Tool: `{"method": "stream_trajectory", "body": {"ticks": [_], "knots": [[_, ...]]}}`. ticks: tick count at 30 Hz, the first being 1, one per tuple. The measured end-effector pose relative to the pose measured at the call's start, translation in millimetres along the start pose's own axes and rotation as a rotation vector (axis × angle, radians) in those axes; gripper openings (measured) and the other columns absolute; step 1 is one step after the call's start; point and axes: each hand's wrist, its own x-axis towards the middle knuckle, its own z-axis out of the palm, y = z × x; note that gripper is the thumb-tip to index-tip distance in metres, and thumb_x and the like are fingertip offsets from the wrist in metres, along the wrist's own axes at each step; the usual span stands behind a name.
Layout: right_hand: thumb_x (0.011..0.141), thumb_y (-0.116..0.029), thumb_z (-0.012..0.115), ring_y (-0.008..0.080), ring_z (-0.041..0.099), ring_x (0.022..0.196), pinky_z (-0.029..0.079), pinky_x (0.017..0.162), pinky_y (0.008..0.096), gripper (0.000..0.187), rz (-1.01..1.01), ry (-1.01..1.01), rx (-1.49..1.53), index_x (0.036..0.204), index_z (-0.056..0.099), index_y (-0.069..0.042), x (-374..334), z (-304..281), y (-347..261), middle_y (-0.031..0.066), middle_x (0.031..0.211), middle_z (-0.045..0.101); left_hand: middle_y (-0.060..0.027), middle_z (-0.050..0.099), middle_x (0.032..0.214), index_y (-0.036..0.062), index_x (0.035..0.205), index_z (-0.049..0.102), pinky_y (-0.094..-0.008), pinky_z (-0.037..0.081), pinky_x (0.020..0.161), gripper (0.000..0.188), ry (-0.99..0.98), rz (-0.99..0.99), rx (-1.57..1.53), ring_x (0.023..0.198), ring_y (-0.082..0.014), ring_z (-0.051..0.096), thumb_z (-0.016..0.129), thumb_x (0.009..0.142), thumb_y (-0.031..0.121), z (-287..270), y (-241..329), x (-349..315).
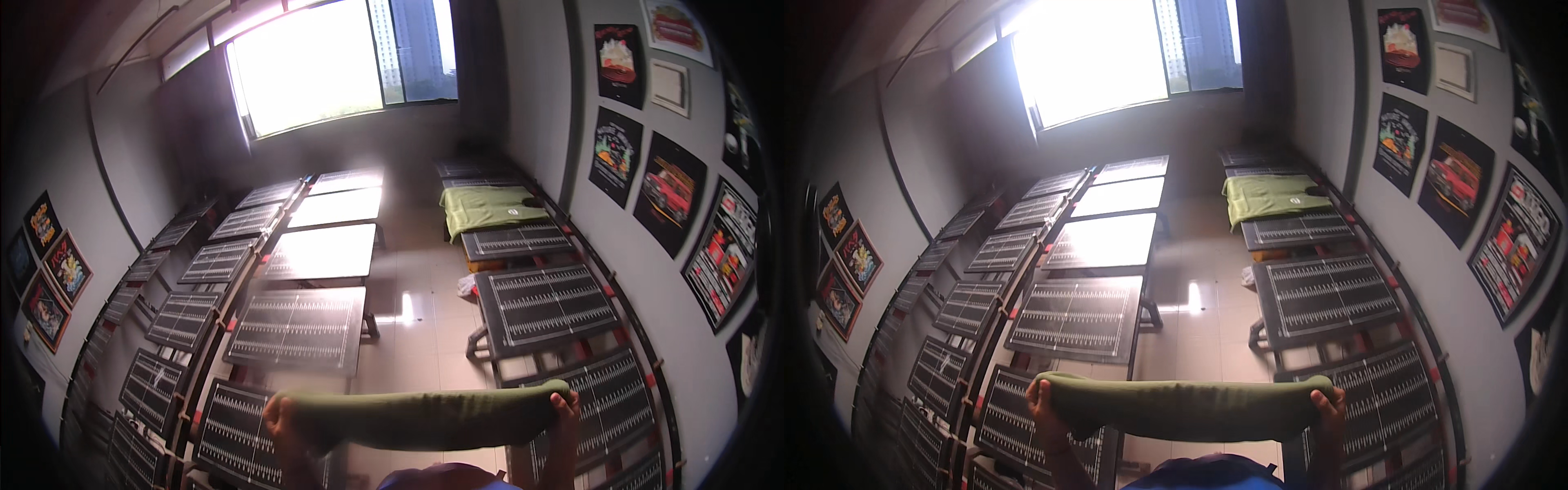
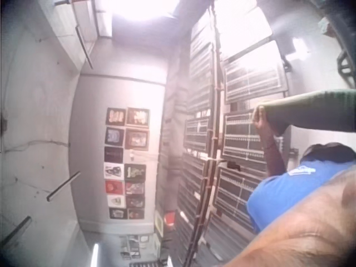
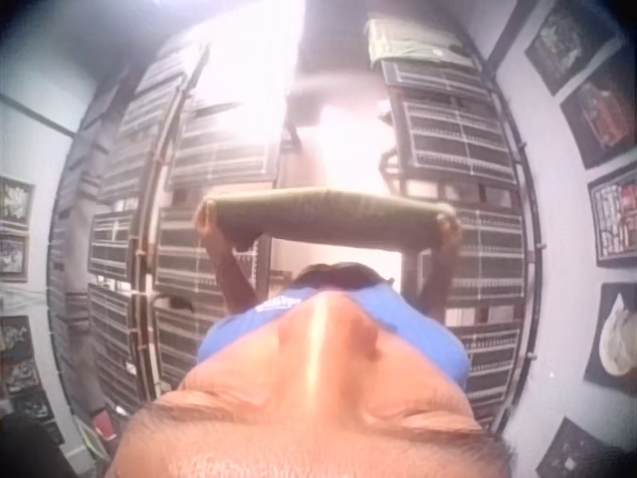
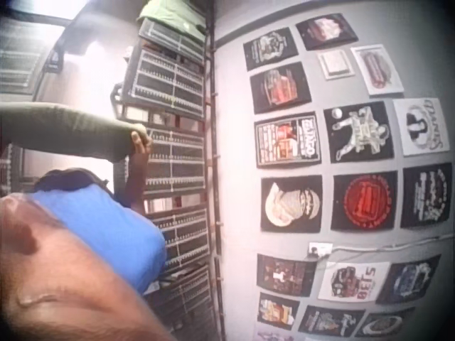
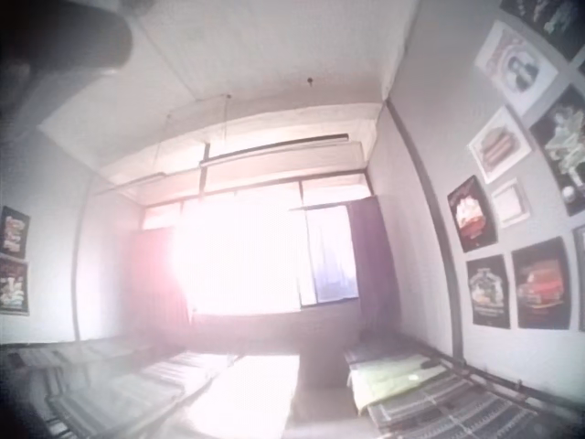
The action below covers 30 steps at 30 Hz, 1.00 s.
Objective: The person folds a green t-shirt by hand on a black printing platen. They smooth the fabric, fold the sleeves inward, and fold the shirt in half before placing it on a rack with other folded shirts.
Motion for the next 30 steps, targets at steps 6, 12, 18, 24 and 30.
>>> {"method": "stream_trajectory", "body": {"ticks": [6,12,18,24,30], "knots": [[0.075,-0.027,0.08,0.0163,0.062,0.077,0.053,0.069,0.0317,0.037,-0.024,-0.216,-0.036,0.095,0.058,-0.004,208,101,64,0.0051,0.084,0.063,-0.0074,0.059,0.094,0.0015,0.108,0.052,-0.0319,0.049,0.076,0.034,0.176,0.16,0.106,0.087,-0.0166,0.056,0.06,0.092,0.031,50,-59,144],[0.072,-0.038,0.081,0.0126,0.06,0.067,0.051,0.062,0.0288,0.044,-0.119,-0.23,-0.079,0.085,0.064,0.001,350,190,96,0.0047,0.078,0.065,-0.0071,0.059,0.093,0.0011,0.103,0.057,-0.0306,0.047,0.076,0.039,0.31,0.319,0.31,0.086,-0.0161,0.056,0.06,0.091,0.038,137,-132,314],[0.067,-0.037,0.082,0.0153,0.06,0.08,0.051,0.069,0.0323,0.056,-0.371,-0.124,-0.077,0.098,0.057,0.001,468,200,121,0.0071,0.085,0.063,-0.0096,0.061,0.1,0.0009,0.11,0.056,-0.0331,0.05,0.081,0.034,0.066,0.295,0.102,0.092,-0.0188,0.059,0.056,0.093,0.031,291,-176,514],[0.079,-0.027,0.071,0.0188,0.06,0.089,0.048,0.079,0.0328,0.048,-0.581,0.197,-0.277,0.111,0.055,0.004,571,210,144,0.0115,0.098,0.062,-0.0079,0.063,0.1,0.0007,0.112,0.058,-0.0286,0.05,0.079,0.027,-0.534,0.179,-0.124,0.087,-0.0153,0.061,0.053,0.094,0.02,537,-244,686],[0.09,-0.015,0.057,0.0186,0.057,0.1,0.042,0.091,0.0309,0.029,-0.513,0.481,-0.146,0.113,0.06,0.003,721,243,123,0.0101,0.11,0.062,-0.0003,0.062,0.086,0.0012,0.102,0.061,-0.0231,0.046,0.069,0.022,-1.19,0.035,-0.009,0.077,-0.0065,0.056,0.056,0.094,0.021,807,-360,769]]}}
